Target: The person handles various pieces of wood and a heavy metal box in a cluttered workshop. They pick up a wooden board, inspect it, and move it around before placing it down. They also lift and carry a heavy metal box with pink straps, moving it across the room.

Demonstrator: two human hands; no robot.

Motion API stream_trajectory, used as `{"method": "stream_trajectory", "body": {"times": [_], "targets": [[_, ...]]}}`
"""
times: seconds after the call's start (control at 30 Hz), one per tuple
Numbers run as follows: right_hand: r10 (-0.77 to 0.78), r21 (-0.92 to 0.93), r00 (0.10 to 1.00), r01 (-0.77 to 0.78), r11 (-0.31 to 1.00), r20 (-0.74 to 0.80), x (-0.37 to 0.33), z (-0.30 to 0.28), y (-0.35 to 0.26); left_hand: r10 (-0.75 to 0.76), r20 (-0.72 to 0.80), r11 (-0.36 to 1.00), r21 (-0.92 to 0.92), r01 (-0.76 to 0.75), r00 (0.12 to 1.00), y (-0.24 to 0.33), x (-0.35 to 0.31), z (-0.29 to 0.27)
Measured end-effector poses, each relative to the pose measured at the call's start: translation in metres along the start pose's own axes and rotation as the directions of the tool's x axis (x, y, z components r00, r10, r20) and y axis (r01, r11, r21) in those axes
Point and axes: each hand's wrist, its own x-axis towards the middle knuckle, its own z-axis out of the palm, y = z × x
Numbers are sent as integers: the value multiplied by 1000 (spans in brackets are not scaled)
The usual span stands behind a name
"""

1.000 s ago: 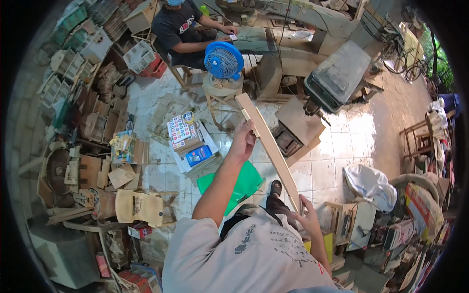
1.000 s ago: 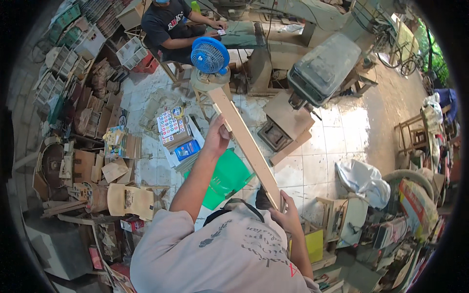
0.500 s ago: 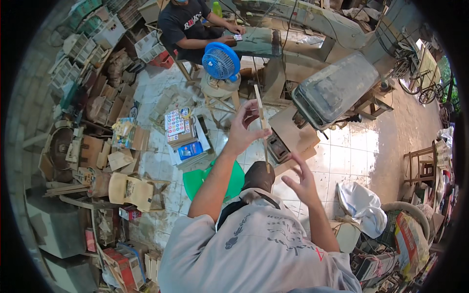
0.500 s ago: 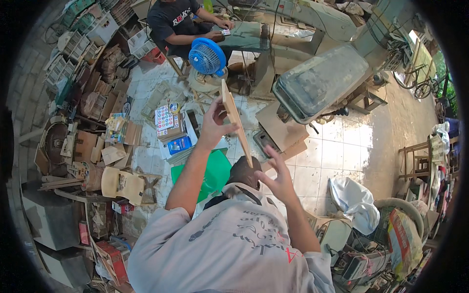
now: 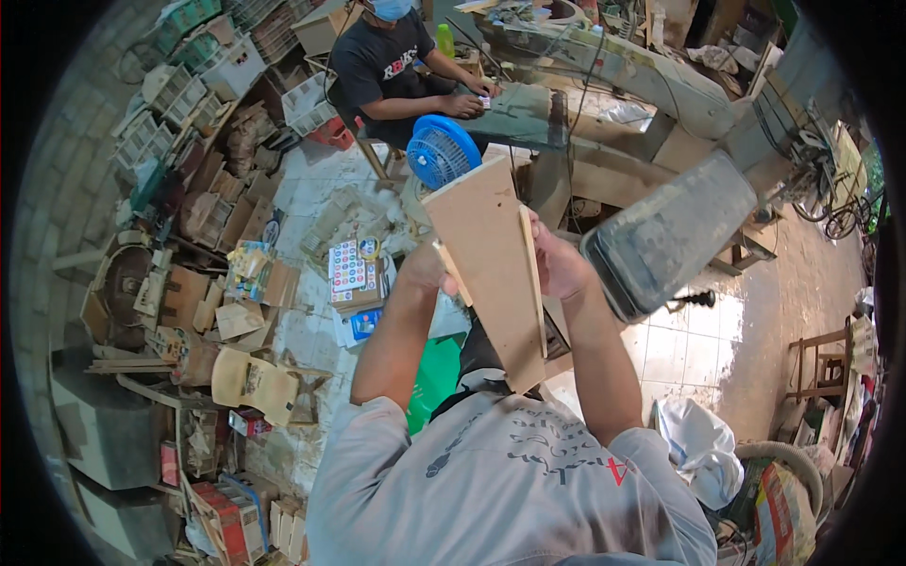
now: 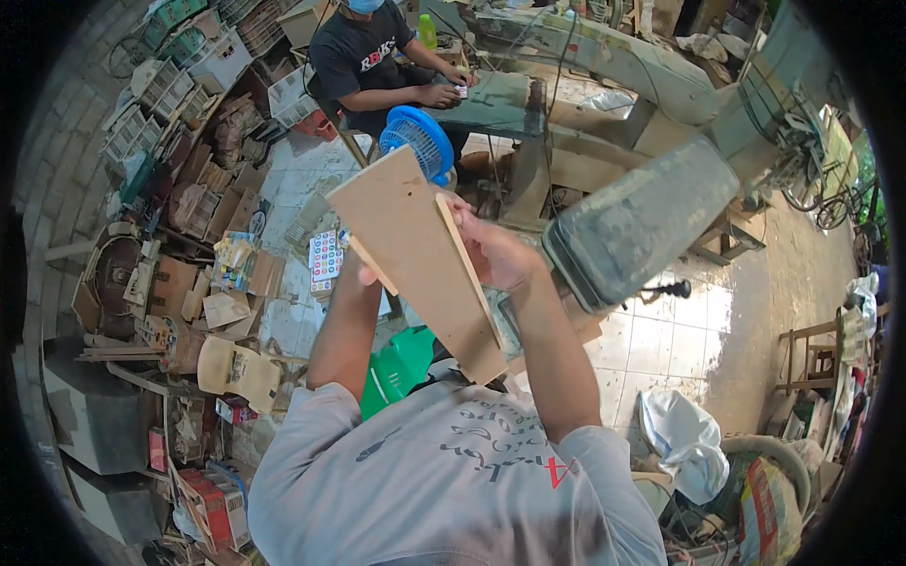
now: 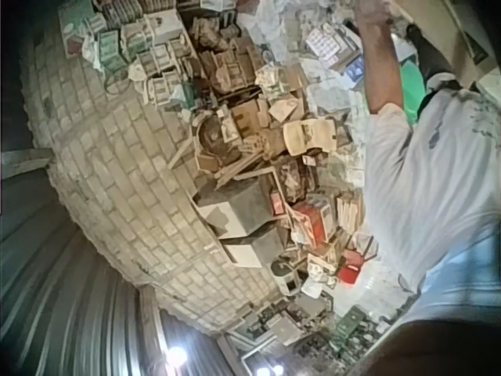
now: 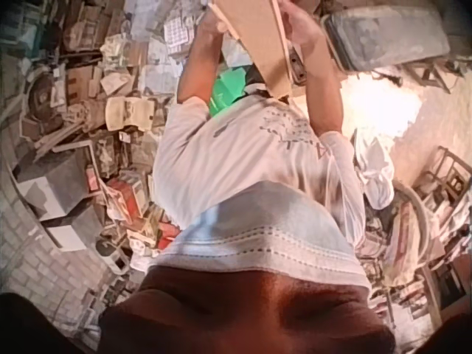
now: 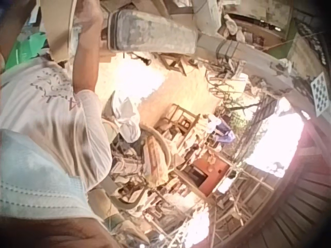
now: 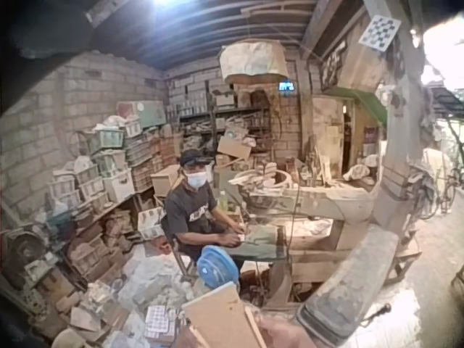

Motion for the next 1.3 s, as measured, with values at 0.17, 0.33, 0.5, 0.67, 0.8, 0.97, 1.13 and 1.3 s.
{"method": "stream_trajectory", "body": {"times": [0.17,0.33,0.5,0.67,0.8,0.97,1.13,1.3], "targets": [[-191,296,977,157,942,89,96,-19,0,52,34,997,-54,-50,998,5,33,-96],[-156,489,978,69,869,138,201,-69,-3,51,-56,992,115,-44,997,14,65,-190],[-88,492,848,-216,844,522,279,-70,-35,-8,-107,991,131,22,994,39,85,-255],[-41,489,910,-183,853,413,316,-105,-10,-53,-107,995,78,61,993,39,108,-291],[-44,458,928,-141,878,370,321,-111,-30,-120,-97,992,19,122,988,39,112,-309],[-64,284,980,8,959,189,305,-176,-63,-373,-86,928,-61,369,924,40,86,-353],[-104,-127,986,88,988,-129,292,-261,-79,-391,-447,919,-153,362,804,39,14,-342],[62,-164,915,-138,977,-398,307,-354,-42,-527,-667,843,-336,419,527,27,-76,-323]]}}
